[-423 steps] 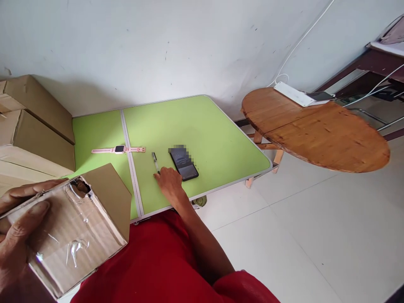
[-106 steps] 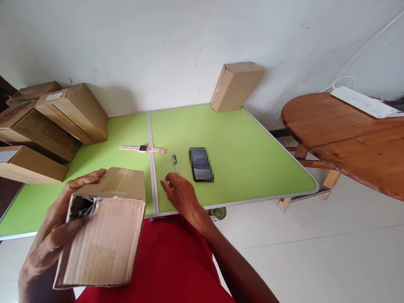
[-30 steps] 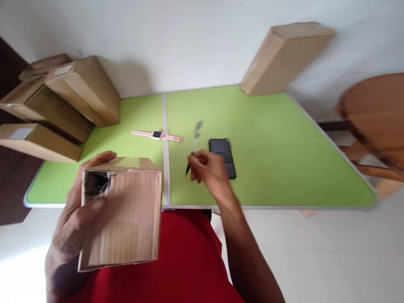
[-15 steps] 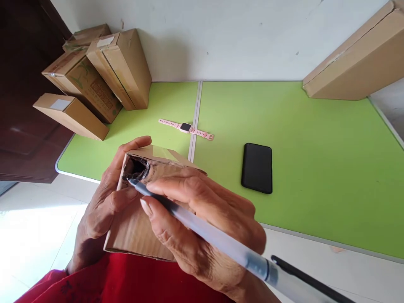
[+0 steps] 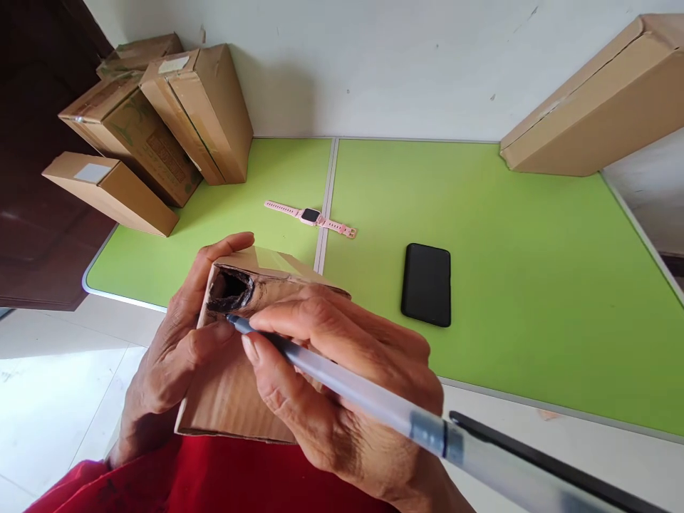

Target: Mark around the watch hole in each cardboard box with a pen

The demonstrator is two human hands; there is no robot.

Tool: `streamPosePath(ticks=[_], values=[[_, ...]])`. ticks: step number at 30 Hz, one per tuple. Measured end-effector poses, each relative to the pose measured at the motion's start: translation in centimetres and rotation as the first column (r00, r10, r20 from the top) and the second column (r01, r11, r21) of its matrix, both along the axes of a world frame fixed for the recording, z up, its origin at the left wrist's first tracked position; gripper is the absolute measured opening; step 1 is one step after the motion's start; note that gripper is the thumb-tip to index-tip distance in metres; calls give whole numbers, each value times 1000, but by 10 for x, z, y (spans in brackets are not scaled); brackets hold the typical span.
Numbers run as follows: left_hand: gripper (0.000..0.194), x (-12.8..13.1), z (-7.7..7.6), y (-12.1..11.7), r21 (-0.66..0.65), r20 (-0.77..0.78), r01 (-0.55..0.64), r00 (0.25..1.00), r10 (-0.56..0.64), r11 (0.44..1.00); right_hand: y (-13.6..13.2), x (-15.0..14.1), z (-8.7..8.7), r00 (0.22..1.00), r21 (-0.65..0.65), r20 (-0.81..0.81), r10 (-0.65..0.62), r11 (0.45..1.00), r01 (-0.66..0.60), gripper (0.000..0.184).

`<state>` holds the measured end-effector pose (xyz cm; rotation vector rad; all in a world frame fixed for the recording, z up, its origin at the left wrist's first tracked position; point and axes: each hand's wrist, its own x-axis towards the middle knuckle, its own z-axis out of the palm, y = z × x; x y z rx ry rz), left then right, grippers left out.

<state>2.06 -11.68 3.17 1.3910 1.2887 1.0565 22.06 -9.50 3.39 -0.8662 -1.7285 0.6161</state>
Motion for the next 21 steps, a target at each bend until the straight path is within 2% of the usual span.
streamPosePath(ticks=[3,6,9,12,15,17,18,19,20,21], values=[[68,-7,-4,5,63,-63,31,998,-27,998,1,4,-2,997,-30,-56,-57,998,56,13],[68,-10,-5,7,57,-75,10,997,-6,998,3,6,-6,983,-103,-119,-143,986,131,7],[68,-7,-2,5,35,-72,23,997,-20,999,6,4,-6,981,-116,-150,-124,988,107,7],[63,0,4,0,10,-93,-50,994,51,999,11,0,1,972,-136,-222,-76,990,46,11],[65,3,13,-4,-71,-117,-151,983,143,986,27,6,10,920,-181,-391,-23,982,-52,25],[73,1,17,-2,-149,-142,-182,977,161,972,47,22,11,903,-190,-423,-73,982,-10,36],[76,-1,19,0,-170,-161,-200,972,173,965,59,33,8,928,-221,-337,-157,972,84,41],[76,-2,19,3,-166,-181,-219,965,188,962,71,44,3,948,-263,-171,-268,940,218,47],[75,-3,19,5,-143,-196,-229,960,199,963,81,54,-4,932,-312,80,-354,879,361,50],[74,-3,19,7,-120,-201,-231,958,204,966,90,62,-14,856,-363,372,-360,792,491,52]])
